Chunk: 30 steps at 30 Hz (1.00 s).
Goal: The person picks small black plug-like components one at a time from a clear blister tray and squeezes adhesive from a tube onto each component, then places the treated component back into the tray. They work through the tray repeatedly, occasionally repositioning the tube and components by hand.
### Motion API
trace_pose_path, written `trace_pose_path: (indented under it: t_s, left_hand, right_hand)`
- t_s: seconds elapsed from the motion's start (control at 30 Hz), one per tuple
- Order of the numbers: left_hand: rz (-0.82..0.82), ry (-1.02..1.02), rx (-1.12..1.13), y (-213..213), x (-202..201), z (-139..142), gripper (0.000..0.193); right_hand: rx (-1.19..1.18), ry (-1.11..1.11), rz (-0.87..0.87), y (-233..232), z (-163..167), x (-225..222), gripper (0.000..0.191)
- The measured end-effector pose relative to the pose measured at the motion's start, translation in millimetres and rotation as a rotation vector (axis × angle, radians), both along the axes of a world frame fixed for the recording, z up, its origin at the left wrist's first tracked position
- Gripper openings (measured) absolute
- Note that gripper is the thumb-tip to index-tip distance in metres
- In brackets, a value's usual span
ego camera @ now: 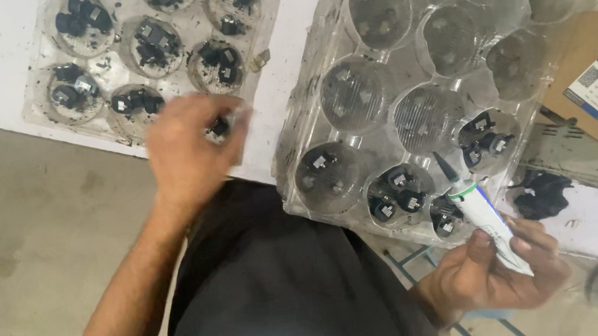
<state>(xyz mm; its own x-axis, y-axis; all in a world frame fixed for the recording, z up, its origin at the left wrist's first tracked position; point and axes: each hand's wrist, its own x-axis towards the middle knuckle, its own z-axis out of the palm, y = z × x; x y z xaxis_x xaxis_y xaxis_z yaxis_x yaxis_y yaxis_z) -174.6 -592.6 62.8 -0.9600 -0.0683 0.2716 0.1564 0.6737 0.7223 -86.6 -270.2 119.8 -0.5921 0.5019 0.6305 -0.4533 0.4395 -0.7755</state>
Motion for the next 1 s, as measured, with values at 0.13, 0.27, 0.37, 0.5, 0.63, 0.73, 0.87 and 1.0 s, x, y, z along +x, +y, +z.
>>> trace_pose_path:
  t_s: [0.13, 0.27, 0.37, 0.5, 0.63, 0.73, 0.87, 1.0]
  left_hand:
    - [-0.037, -0.212, -0.288, -54.0, -18.9, -64.5, 0.013]
    - [-0.226, -0.267, -0.386, -55.1, -19.4, -123.7, 0.027]
    - [-0.260, -0.316, -0.434, -46.2, -25.4, -146.4, 0.027]
    - [-0.235, -0.291, -0.385, -41.8, -32.4, -149.7, 0.027]
    - [-0.196, -0.346, -0.354, -38.1, -28.9, -148.9, 0.036]
    - [-0.145, -0.333, -0.316, -34.5, -21.3, -149.8, 0.035]
    - [-0.109, -0.303, -0.305, -32.2, -17.7, -144.3, 0.034]
    - [0.053, -0.396, -0.195, -34.7, -19.2, -112.6, 0.033]
  right_hand:
    - [0.006, -0.018, 0.056, 2.7, -10.2, -0.8, 0.038]
    - [-0.014, -0.027, 0.085, -8.6, -11.6, -5.3, 0.036]
    - [-0.018, -0.035, 0.105, -21.5, -4.4, -13.6, 0.033]
    - [-0.053, -0.108, 0.106, -38.7, 6.8, -16.3, 0.032]
    - [-0.071, -0.138, 0.087, -34.0, 8.6, -20.4, 0.030]
    - [-0.138, -0.158, 0.130, -13.1, 8.1, -24.1, 0.032]
    - [-0.231, -0.192, 0.229, 19.9, 12.1, -21.8, 0.033]
    - [-0.267, -0.180, 0.329, 49.6, 18.2, -24.8, 0.031]
